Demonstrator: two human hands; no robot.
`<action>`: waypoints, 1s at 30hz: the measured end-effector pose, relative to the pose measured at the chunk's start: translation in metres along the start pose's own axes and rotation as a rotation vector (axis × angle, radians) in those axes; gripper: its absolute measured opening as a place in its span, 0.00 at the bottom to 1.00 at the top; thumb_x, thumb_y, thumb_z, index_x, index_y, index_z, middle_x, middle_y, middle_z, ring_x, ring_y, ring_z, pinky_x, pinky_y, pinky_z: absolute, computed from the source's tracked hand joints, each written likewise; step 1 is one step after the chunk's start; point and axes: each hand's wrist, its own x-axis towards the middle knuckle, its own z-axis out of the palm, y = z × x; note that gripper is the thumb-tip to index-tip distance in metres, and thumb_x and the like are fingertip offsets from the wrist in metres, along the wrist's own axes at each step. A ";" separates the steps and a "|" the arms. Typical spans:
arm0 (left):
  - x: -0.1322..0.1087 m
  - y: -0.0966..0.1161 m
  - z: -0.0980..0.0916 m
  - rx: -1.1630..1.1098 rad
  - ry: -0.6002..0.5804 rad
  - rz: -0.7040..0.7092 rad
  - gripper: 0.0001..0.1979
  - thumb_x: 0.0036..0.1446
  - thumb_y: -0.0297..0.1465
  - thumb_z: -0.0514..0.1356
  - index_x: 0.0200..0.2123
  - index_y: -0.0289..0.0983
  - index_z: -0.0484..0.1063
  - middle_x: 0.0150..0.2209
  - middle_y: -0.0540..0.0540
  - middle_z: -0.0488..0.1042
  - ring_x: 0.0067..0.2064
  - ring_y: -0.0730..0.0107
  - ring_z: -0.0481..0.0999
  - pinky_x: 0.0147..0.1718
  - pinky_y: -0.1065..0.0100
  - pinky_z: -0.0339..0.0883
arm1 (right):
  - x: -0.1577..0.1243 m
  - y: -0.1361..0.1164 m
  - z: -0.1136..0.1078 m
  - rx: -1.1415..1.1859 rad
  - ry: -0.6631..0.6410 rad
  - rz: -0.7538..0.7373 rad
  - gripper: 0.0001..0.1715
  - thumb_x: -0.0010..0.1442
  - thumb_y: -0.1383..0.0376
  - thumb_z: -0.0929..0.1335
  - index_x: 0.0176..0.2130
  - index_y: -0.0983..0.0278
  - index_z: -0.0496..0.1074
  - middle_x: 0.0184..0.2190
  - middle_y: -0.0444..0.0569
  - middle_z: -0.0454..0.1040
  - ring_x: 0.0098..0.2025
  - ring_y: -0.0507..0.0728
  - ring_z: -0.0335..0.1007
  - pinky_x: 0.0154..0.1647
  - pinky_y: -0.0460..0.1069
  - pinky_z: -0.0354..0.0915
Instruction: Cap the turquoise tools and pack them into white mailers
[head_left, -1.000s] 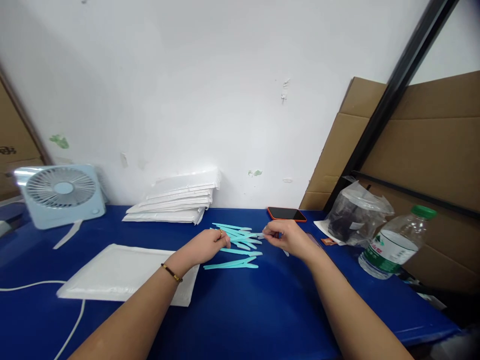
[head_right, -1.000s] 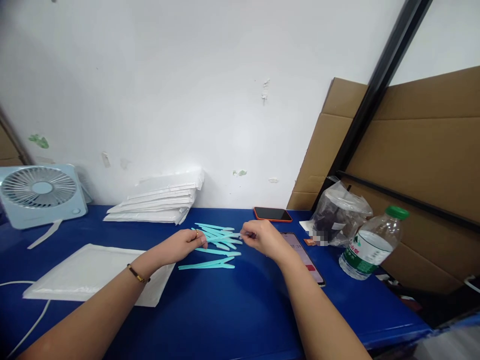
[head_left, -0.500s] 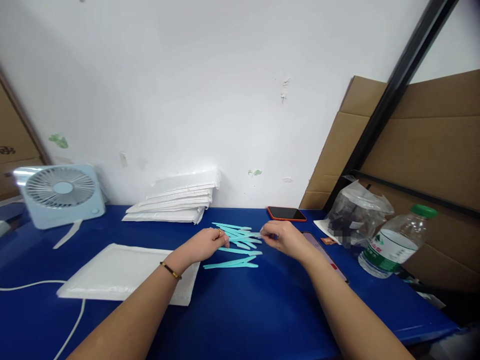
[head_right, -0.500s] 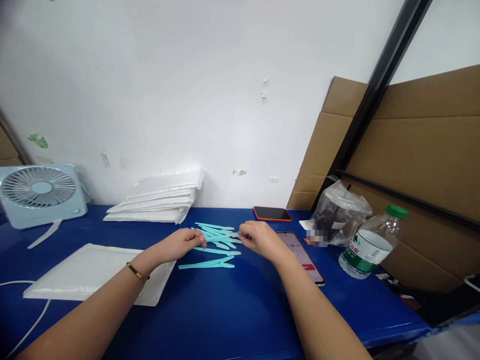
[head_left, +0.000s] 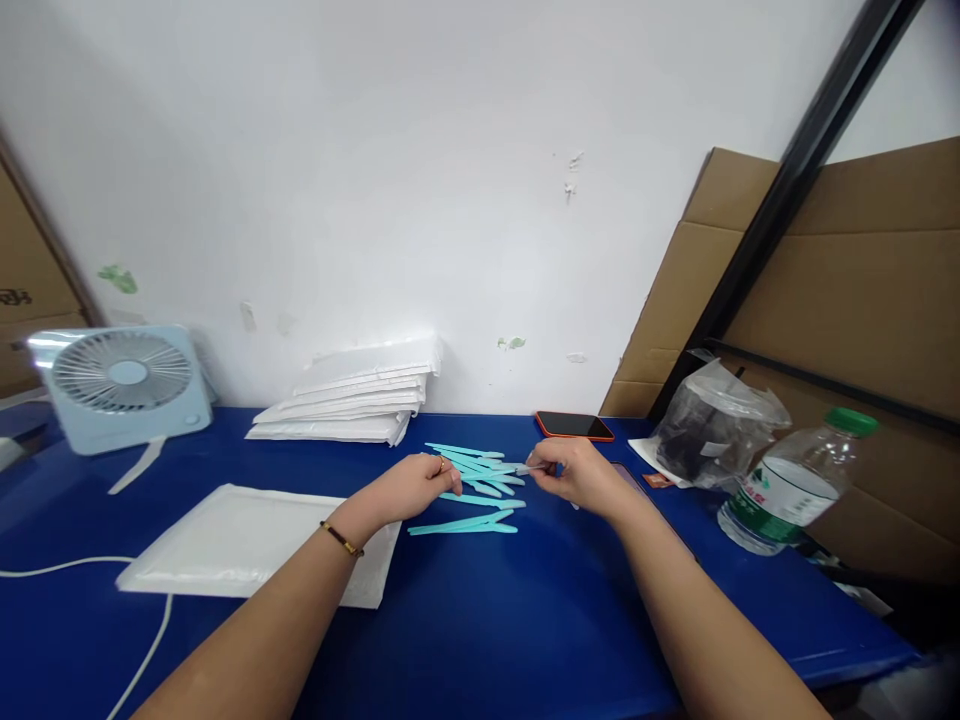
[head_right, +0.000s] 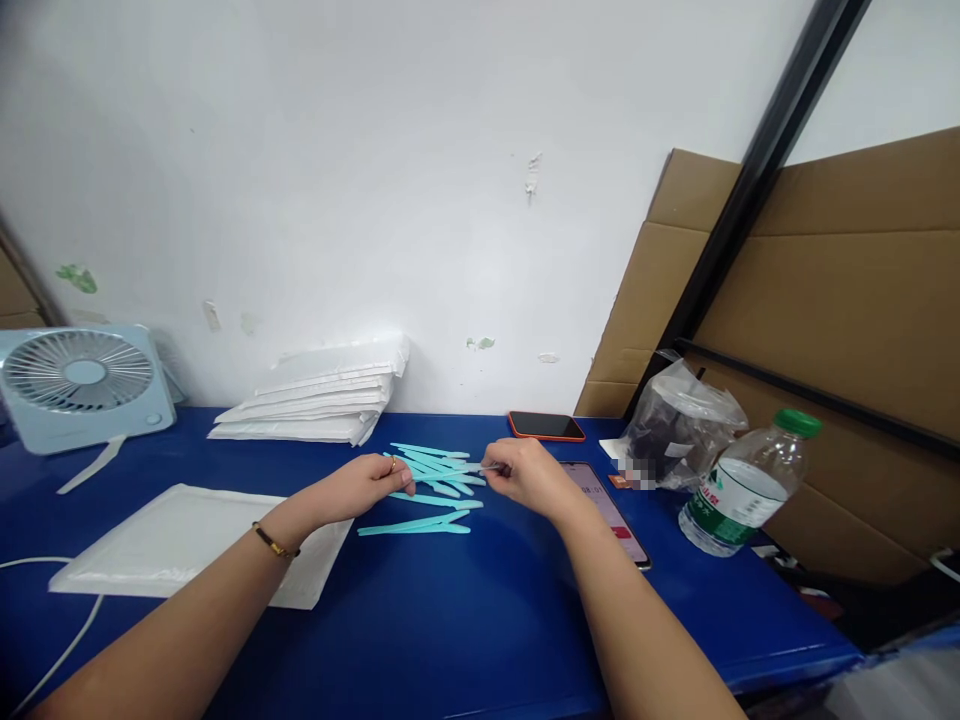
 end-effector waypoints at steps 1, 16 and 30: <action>0.000 0.000 0.000 0.003 0.000 -0.001 0.21 0.59 0.42 0.46 0.32 0.40 0.76 0.37 0.50 0.74 0.39 0.69 0.70 0.38 0.73 0.59 | 0.000 0.000 0.000 0.006 -0.004 -0.004 0.05 0.54 0.71 0.64 0.29 0.65 0.68 0.25 0.44 0.69 0.26 0.49 0.63 0.27 0.42 0.57; 0.003 0.000 0.015 0.270 0.268 -0.056 0.17 0.54 0.41 0.53 0.42 0.40 0.71 0.47 0.44 0.70 0.49 0.58 0.66 0.44 0.64 0.58 | 0.006 -0.001 0.022 -0.100 -0.012 0.154 0.09 0.55 0.66 0.66 0.39 0.60 0.73 0.34 0.47 0.74 0.31 0.51 0.69 0.29 0.44 0.58; 0.000 0.000 0.023 0.160 -0.079 -0.059 0.09 0.46 0.37 0.59 0.29 0.39 0.73 0.28 0.49 0.75 0.28 0.69 0.71 0.23 0.72 0.56 | -0.019 0.048 -0.003 -0.176 -0.215 0.643 0.04 0.40 0.67 0.72 0.22 0.64 0.73 0.18 0.47 0.71 0.19 0.52 0.65 0.17 0.44 0.54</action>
